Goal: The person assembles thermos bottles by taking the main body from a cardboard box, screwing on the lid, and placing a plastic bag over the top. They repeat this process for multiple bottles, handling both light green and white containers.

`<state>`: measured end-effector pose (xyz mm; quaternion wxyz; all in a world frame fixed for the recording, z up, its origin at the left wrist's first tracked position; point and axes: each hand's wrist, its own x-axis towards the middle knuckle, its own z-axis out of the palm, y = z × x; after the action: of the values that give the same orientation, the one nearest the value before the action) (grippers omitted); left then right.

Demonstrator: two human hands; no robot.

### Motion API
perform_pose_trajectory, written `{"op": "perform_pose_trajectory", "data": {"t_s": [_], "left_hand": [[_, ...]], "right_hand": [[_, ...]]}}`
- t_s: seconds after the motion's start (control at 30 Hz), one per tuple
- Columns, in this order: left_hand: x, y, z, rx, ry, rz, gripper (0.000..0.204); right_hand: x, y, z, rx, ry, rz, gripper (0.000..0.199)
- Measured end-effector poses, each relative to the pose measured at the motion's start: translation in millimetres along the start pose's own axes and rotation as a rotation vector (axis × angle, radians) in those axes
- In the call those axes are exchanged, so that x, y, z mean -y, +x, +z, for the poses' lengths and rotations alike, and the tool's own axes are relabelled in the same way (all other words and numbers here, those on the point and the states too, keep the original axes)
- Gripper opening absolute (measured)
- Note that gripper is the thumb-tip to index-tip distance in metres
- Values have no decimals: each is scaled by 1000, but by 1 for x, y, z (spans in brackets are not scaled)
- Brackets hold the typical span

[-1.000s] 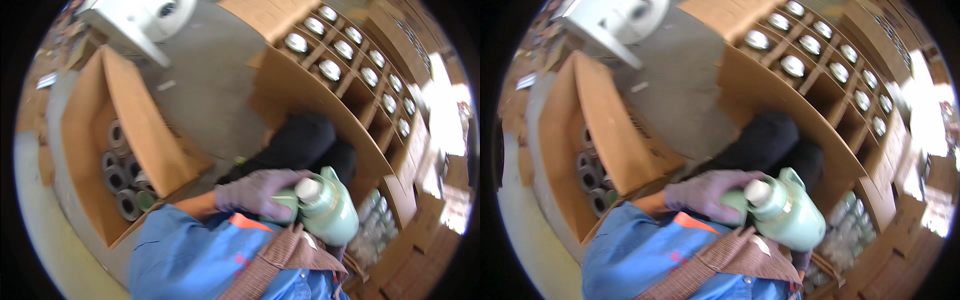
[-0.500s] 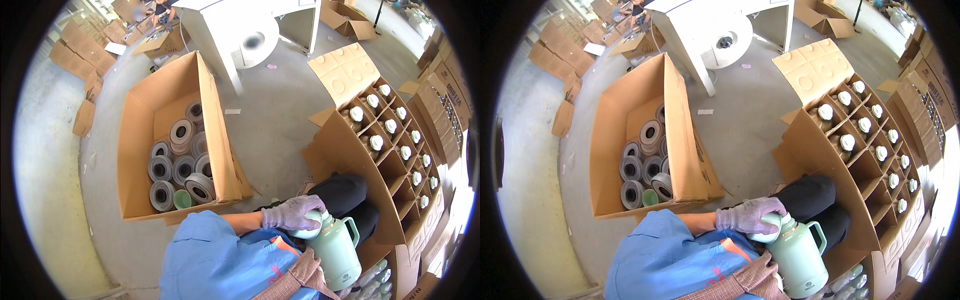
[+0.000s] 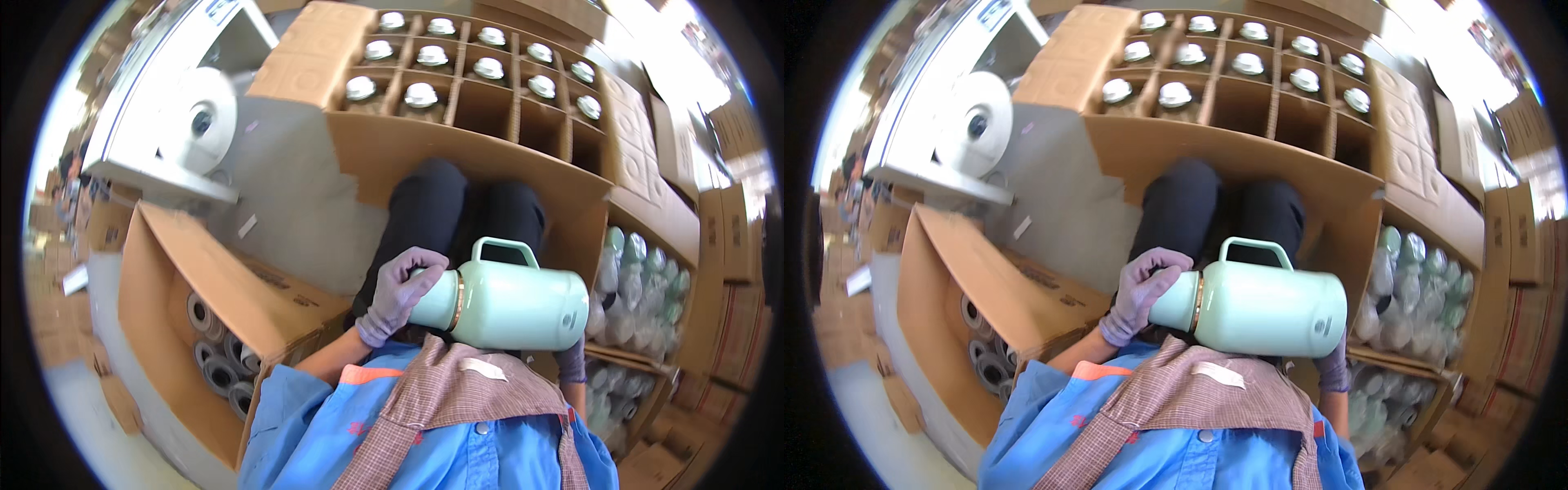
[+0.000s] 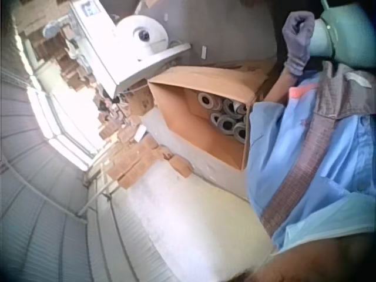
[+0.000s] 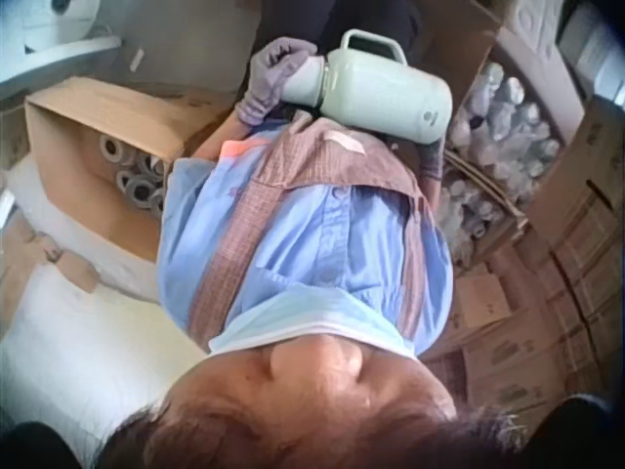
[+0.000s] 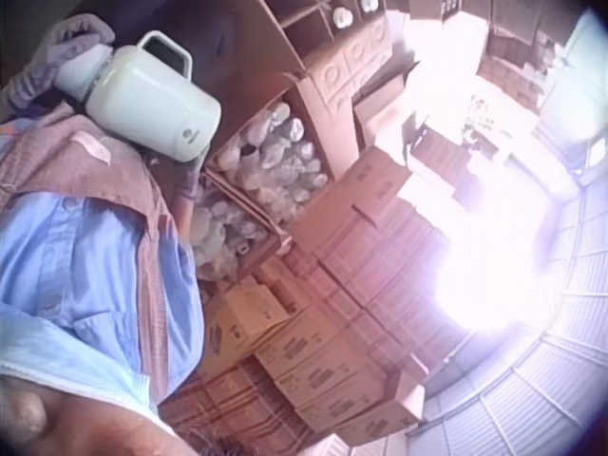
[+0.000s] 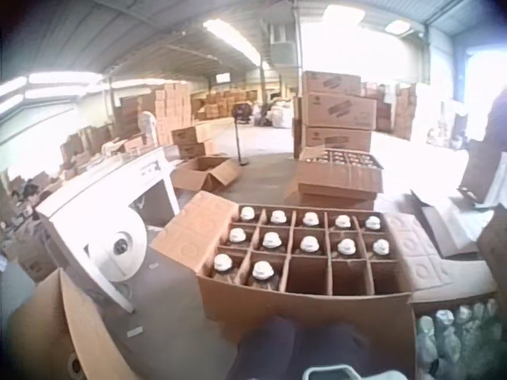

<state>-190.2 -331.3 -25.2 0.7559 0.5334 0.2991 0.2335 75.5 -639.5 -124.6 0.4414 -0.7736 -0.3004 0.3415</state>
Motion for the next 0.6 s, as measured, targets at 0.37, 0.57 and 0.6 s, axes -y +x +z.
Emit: {"op": "perform_pose_trajectory", "data": {"t_s": [0.37,0.57,0.6], "left_hand": [[-31,54,-16,-257,648,468,25],[-69,143,6,-54,738,345,49],[-53,160,-14,100,674,447,47]], "right_hand": [[269,104,74,-424,-553,-759,25],[298,139,114,-541,-135,-640,30],[294,123,99,-641,-156,-698,26]]}}
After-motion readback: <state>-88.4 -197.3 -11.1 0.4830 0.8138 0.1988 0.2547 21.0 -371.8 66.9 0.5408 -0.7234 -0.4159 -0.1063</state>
